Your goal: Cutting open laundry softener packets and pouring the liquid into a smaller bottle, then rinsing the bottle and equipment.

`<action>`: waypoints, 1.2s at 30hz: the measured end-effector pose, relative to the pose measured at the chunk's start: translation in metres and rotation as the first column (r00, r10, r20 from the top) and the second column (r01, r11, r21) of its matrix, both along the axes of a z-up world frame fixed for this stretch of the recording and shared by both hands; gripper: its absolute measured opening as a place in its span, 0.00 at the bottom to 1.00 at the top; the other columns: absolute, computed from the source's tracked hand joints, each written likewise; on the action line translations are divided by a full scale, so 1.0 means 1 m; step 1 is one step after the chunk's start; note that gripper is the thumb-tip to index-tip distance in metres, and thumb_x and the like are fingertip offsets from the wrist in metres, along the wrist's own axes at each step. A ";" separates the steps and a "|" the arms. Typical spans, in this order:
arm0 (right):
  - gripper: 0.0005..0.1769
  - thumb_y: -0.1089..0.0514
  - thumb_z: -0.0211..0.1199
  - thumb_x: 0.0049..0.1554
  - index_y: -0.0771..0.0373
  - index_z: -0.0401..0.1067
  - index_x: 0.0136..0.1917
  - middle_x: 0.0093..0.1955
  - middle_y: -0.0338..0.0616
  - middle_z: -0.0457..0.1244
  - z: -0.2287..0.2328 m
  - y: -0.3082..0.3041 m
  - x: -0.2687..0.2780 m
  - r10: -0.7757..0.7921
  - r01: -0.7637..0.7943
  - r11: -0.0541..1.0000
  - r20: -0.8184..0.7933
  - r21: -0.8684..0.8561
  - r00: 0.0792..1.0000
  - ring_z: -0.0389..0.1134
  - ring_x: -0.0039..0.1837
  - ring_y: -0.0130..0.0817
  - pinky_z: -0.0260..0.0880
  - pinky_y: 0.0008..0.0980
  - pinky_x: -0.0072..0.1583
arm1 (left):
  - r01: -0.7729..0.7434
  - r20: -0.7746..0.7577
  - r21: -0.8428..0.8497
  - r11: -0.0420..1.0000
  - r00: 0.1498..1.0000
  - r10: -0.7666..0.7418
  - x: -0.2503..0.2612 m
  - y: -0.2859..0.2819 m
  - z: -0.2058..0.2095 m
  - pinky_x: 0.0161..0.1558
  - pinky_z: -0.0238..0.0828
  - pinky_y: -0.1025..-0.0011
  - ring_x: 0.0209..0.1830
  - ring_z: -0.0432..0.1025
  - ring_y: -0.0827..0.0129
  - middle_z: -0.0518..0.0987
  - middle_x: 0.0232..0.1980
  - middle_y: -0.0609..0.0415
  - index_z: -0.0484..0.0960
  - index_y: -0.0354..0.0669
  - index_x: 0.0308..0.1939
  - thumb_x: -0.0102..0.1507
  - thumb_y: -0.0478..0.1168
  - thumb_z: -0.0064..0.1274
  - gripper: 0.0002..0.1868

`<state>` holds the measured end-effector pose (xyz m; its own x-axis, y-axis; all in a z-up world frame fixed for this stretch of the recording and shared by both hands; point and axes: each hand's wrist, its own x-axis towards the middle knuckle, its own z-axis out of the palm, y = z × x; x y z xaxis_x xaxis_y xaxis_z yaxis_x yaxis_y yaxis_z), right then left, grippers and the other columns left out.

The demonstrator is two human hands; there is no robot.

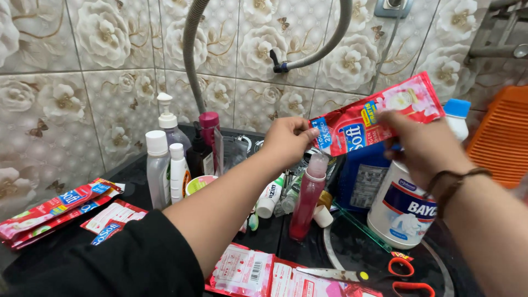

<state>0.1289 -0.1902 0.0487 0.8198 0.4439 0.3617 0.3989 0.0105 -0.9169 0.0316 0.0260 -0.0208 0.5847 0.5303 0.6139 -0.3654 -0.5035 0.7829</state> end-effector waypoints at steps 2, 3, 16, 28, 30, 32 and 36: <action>0.12 0.52 0.69 0.57 0.64 0.74 0.45 0.39 0.41 0.66 0.013 -0.014 0.002 0.052 -0.053 0.997 0.018 0.057 0.998 0.65 0.37 0.32 0.64 0.31 0.39 | 0.037 0.011 -0.014 0.999 0.999 -0.037 0.007 0.002 -0.001 0.31 0.70 0.75 0.27 0.72 0.78 0.82 0.30 0.56 0.82 0.34 0.36 0.65 0.37 0.57 0.08; 0.09 0.55 0.67 0.57 0.62 0.75 0.47 0.41 0.40 0.68 0.020 -0.021 0.003 0.110 -0.114 0.987 0.043 0.113 0.993 0.65 0.39 0.30 0.65 0.31 0.40 | 0.068 0.025 -0.028 0.997 0.997 -0.068 0.011 0.003 -0.001 0.32 0.71 0.76 0.28 0.72 0.78 0.82 0.30 0.57 0.82 0.35 0.36 0.66 0.37 0.56 0.08; 0.10 0.62 0.56 0.63 0.72 0.69 0.53 0.48 0.48 0.66 0.009 -0.049 0.036 0.163 -0.149 0.985 -0.189 0.086 0.968 0.72 0.50 0.36 0.77 0.39 0.56 | -0.156 0.160 -0.146 0.977 0.971 0.178 -0.009 -0.030 0.015 0.37 0.71 0.74 0.31 0.75 0.79 0.83 0.31 0.61 0.86 0.44 0.39 0.67 0.45 0.50 0.12; 0.08 0.59 0.60 0.60 0.58 0.72 0.54 0.51 0.37 0.68 -0.061 -0.042 -0.019 0.358 -0.177 0.911 -0.499 0.373 0.789 0.72 0.48 0.28 0.74 0.31 0.52 | 0.122 -0.111 -0.039 0.992 0.986 -0.126 0.015 -0.110 -0.010 0.26 0.74 0.67 0.22 0.77 0.67 0.82 0.27 0.54 0.82 0.37 0.38 0.63 0.53 0.54 0.20; 0.07 0.59 0.63 0.58 0.60 0.74 0.51 0.49 0.35 0.67 -0.067 -0.046 -0.023 0.338 -0.163 0.921 -0.518 0.354 0.786 0.71 0.46 0.25 0.75 0.29 0.53 | 0.028 0.017 0.092 0.995 0.999 -0.030 0.031 -0.101 -0.022 0.27 0.75 0.69 0.22 0.80 0.69 0.85 0.28 0.54 0.82 0.42 0.40 0.64 0.50 0.51 0.15; 0.07 0.58 0.66 0.60 0.61 0.74 0.51 0.47 0.36 0.65 -0.076 -0.057 -0.004 0.342 -0.233 0.933 -0.472 0.274 0.813 0.67 0.44 0.24 0.72 0.29 0.51 | 0.034 -0.022 0.077 0.996 0.999 -0.032 0.013 -0.105 -0.012 0.26 0.76 0.69 0.22 0.80 0.68 0.85 0.28 0.53 0.81 0.41 0.40 0.65 0.50 0.50 0.16; 0.10 0.61 0.66 0.63 0.64 0.74 0.57 0.48 0.38 0.66 -0.061 -0.078 -0.008 0.337 -0.362 0.932 -0.367 0.001 0.867 0.65 0.43 0.24 0.67 0.29 0.46 | 0.129 -0.189 -0.099 0.987 0.971 -0.145 -0.024 -0.123 0.014 0.21 0.74 0.67 0.19 0.78 0.65 0.82 0.26 0.49 0.77 0.39 0.40 0.67 0.52 0.49 0.18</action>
